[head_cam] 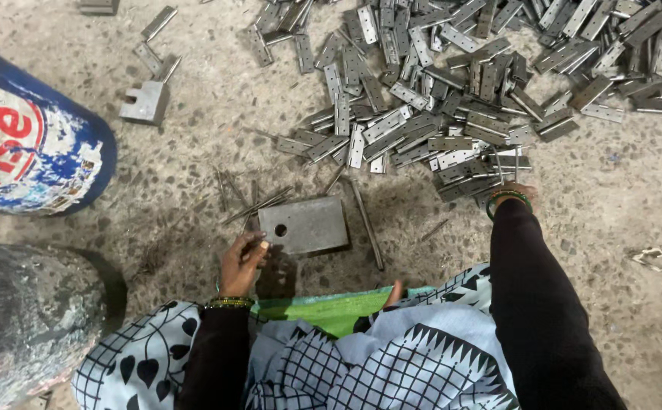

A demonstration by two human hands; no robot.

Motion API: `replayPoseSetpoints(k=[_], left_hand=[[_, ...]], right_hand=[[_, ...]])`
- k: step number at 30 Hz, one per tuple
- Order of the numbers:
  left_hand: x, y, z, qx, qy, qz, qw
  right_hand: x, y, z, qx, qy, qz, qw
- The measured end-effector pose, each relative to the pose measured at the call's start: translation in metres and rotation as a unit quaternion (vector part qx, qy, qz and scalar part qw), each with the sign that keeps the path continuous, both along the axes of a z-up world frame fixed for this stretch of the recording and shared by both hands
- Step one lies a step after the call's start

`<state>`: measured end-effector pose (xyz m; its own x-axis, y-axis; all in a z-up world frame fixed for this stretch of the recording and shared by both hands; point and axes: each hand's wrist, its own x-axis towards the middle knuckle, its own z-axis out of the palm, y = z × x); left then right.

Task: The person sits on the floor and assembles small metal hinges by inserting pins into hinge plates using a metal block and a hammer. The person repeatedly picks up hinge parts, aligns them, and strikes the pins into place, then places the assembled hinges into a pile.

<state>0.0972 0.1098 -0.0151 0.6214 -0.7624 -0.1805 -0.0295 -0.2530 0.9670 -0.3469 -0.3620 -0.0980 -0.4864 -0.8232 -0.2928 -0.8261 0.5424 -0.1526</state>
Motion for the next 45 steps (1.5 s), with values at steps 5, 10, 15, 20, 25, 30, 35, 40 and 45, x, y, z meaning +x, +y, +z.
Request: replayPoseSetpoints(k=[5,10,15,20,25,30,35,40,45], left_hand=[[-0.013,-0.001,0.009,-0.025,-0.090,-0.029,0.995],[-0.072,-0.033,0.079,0.123,-0.376,-0.077,0.915],[-0.148,-0.112,0.133,-0.086,-0.513,-0.112,0.847],[-0.188,-0.168,0.158,0.026,-0.519,-0.162,0.839],[-0.196,-0.221,0.157,0.013,-0.580,-0.233,0.780],[-0.213,-0.338,0.151,0.121,-0.579,-0.271,0.759],[-0.257,-0.481,0.122,0.183,-0.560,-0.305,0.748],[-0.255,-0.523,0.085,0.176,-0.592,-0.314,0.721],[-0.203,-0.430,0.089,0.234,-0.563,-0.356,0.708]], right_hand=[[0.022,0.004,0.056,-0.100,-0.083,0.167,0.977],[0.096,0.054,0.175,-0.341,-0.332,0.257,0.841],[0.140,0.150,0.254,-0.436,-0.484,0.374,0.660],[0.126,0.161,0.267,-0.235,-0.767,0.127,0.583],[0.092,0.126,0.234,-0.350,-0.616,0.120,0.695],[0.058,0.112,0.230,-0.440,-0.443,0.139,0.769],[0.016,0.103,0.244,-0.343,-0.653,0.032,0.674],[0.000,0.093,0.234,-0.331,-0.615,0.024,0.715],[-0.015,0.091,0.238,-0.319,-0.654,0.002,0.687]])
